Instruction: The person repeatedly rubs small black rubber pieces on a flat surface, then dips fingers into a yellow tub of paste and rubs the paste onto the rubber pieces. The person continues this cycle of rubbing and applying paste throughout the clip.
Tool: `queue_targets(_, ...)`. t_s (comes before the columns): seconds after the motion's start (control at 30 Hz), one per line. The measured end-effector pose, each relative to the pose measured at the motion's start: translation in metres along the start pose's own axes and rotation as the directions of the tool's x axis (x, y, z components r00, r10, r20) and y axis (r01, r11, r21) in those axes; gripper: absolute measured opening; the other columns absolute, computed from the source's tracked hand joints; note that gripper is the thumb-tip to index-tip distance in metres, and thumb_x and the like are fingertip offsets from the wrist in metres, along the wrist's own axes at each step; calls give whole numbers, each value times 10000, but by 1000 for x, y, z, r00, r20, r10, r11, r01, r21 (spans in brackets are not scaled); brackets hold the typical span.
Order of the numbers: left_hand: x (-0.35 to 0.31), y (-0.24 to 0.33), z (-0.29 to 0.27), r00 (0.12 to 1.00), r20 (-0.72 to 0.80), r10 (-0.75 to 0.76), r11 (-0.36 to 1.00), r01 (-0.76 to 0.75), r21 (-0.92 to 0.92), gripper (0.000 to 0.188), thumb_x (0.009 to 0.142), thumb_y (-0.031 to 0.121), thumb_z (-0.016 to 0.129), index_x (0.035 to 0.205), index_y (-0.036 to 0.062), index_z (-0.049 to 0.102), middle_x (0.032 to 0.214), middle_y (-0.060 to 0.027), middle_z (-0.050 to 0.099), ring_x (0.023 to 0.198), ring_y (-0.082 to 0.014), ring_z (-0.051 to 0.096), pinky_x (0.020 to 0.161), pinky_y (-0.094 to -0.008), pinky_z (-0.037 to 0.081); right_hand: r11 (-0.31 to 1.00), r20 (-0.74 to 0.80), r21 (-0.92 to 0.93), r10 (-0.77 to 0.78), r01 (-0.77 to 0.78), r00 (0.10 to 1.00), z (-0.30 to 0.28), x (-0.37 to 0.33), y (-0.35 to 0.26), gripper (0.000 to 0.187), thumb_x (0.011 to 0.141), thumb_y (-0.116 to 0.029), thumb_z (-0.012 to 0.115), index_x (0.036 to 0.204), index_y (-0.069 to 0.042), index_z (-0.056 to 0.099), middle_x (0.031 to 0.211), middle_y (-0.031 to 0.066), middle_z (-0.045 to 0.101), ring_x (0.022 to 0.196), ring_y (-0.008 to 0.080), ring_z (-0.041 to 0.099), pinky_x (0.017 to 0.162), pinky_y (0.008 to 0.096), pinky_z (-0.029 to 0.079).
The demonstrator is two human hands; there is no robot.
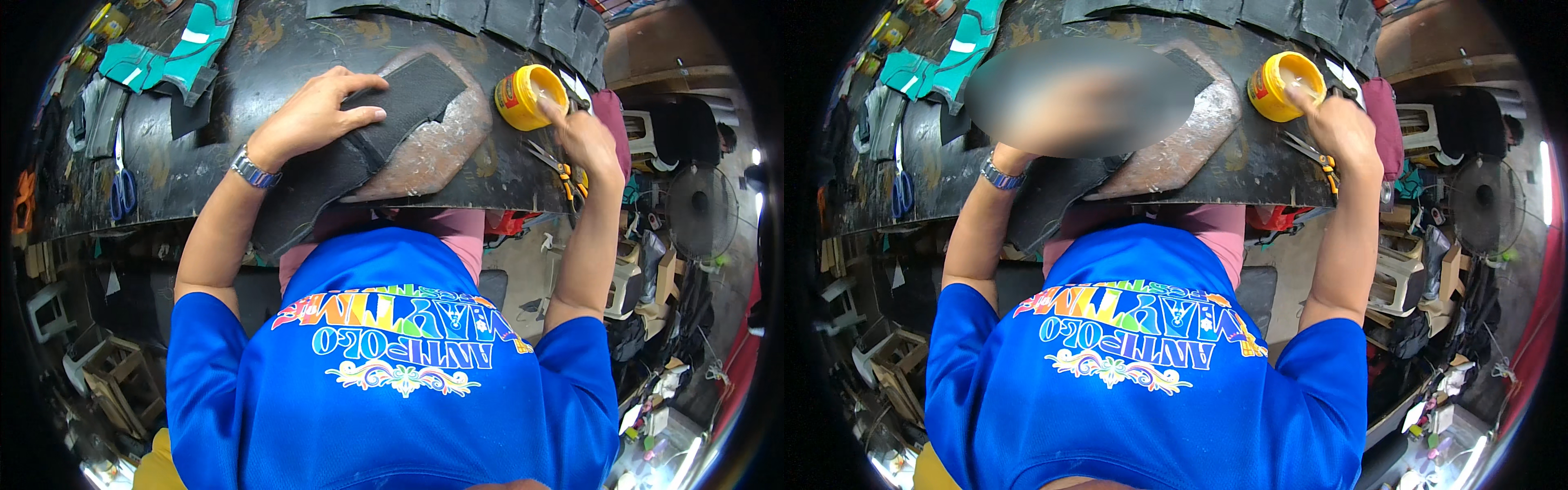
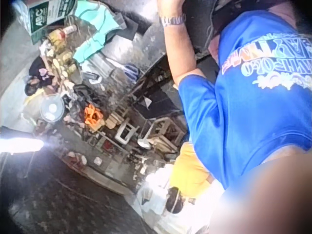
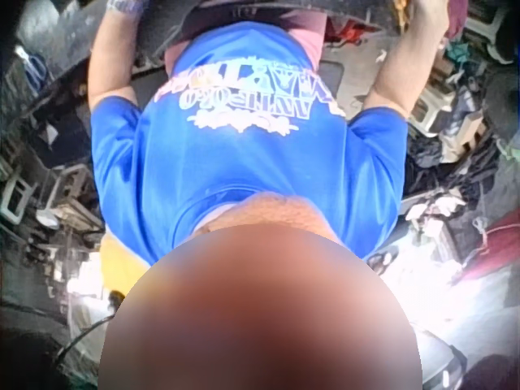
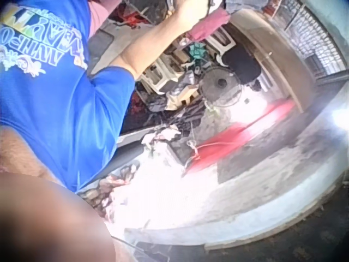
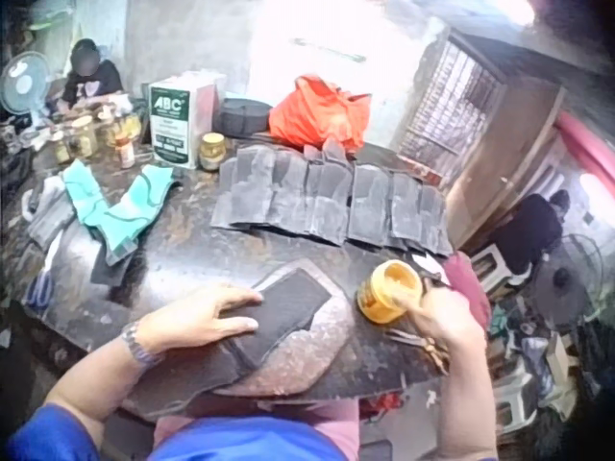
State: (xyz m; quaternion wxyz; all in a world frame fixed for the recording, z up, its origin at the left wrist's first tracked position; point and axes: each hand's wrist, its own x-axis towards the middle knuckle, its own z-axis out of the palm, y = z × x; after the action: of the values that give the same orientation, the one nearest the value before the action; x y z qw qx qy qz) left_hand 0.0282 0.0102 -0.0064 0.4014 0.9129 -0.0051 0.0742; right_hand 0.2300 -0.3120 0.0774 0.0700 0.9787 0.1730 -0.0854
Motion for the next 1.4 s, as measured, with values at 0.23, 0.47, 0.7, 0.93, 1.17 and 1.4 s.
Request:
queue_targets(0.23, -6, -2, 1, 997, 76, -2, 1000, 0, 17, 422, 908, 336, 709, 1287, 155, 675, 1052, -182, 625, 1030, -342, 621, 918, -398, 487, 396, -262, 768, -523, 504, 811, 61, -41, -54, 654, 1084, -521, 292, 1158, -43, 733, 1375, 124, 582, 1174, 219, 567, 966, 351, 457)
queue_targets(0.47, -15, 10, 0, 1000, 4, -18, 999, 18, 50, 411, 893, 294, 718, 1271, 139, 672, 1081, -170, 630, 1067, -346, 624, 932, -410, 494, 826, -422, 199, -413, 527, 807, 114, -17, -113, 728, 993, -644, 402, 1535, -157, 413, 1643, 192, 244, 1536, 400, 134, 1189, 653, 75)
queue_targets(0.7, -20, 8, 5, 997, -71, 22, 992, -13, 124, 402, 875, 260, 734, 1249, 124, 680, 1137, -155, 618, 1097, -337, 618, 962, -408, 491, 893, -456, 104, -348, 437, 819, 119, -17, -120, 837, 964, -685, 422, 1575, -123, 318, 1645, 200, 233, 1535, 397, 141, 1191, 642, 107)
queue_targets(0.93, -17, -8, 7, 997, -43, 57, 996, -54, 64, 376, 899, 232, 714, 1249, 97, 689, 1193, -176, 598, 1139, -340, 599, 992, -390, 479, 830, -392, -55, -529, 554, 753, 104, -22, -113, 751, 938, -707, 439, 1565, -303, 355, 1657, 145, 232, 1544, 386, 111, 1179, 680, 82)
queue_targets(1.17, -19, -21, 10, 996, -44, 74, 997, -73, 29, 347, 935, 188, 659, 1271, 106, 684, 1211, -177, 597, 1150, -337, 594, 1006, -384, 469, 660, -330, -170, -738, 732, 588, 96, -48, -120, 698, 938, -677, 456, 1554, -362, 364, 1650, 142, 249, 1543, 379, 122, 1166, 705, 70)
queue_targets(1.4, -14, -28, 13, 995, -51, 90, 994, -87, 59, 333, 948, 185, 634, 1268, 115, 689, 1212, -166, 598, 1157, -323, 592, 1005, -376, 469, 535, -221, 32, -820, 844, 528, 99, -91, -138, 788, 939, -695, 444, 1582, -258, 322, 1649, 169, 238, 1536, 414, 111, 1153, 722, 29)
